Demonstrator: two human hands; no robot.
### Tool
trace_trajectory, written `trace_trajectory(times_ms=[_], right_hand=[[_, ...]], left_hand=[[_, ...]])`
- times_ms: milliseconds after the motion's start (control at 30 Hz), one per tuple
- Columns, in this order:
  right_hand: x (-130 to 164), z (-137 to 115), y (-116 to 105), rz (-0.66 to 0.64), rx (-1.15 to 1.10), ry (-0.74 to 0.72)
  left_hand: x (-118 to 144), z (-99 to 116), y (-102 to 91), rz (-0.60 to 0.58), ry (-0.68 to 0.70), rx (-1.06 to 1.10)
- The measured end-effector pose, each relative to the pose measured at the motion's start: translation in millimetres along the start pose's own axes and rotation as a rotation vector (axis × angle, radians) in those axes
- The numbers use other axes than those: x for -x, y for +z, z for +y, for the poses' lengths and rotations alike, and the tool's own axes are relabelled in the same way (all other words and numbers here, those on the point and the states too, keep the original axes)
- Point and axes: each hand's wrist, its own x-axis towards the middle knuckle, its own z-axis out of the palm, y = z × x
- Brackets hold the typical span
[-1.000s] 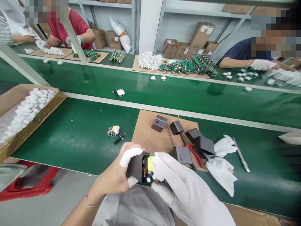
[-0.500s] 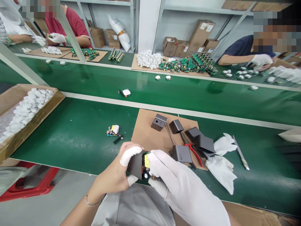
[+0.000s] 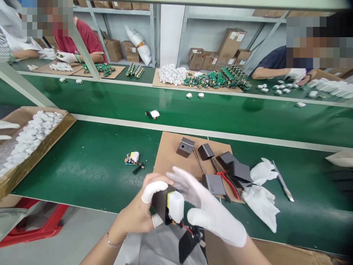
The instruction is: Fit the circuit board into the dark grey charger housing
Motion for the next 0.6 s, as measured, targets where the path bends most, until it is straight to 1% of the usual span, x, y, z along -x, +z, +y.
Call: trace_trajectory(times_ms=[67,100,133,233,300,400,500,600], right_hand=[[-10.6,-1.3,5.7,-0.154,-0.109,0.061],[-15.7,-4.4,9.4,-0.188,-0.130,0.069],[-20.1,-8.3,13.2,-0.195,-0.136,0.064],[-27.1,-17.8,21.7,-0.151,-0.146,0.001],[-26.9,-17.5,23.7,-0.130,-0.164,-0.036],[-23.2,-7.4,23.2,-0.050,-0.182,-0.079],[-21.3,6.5,22.2,0.084,-0.182,-0.025],[-22.7,17.8,22.3,0.189,-0.150,-0.008]], left_hand=[[-1.1,-0.2,2.2,-0.005,0.024,-0.005],[-1.2,-0.1,3.2,-0.004,0.024,-0.004],[-1.1,0.1,4.3,0.000,0.016,-0.001],[0.7,0.1,7.1,0.018,-0.015,0.017],[1.9,-0.1,8.6,0.028,-0.039,0.020],[1.5,0.5,8.9,0.048,-0.054,-0.015],[-2.0,3.0,5.8,0.050,-0.052,-0.127],[-5.8,5.8,1.9,0.023,-0.106,-0.189]])
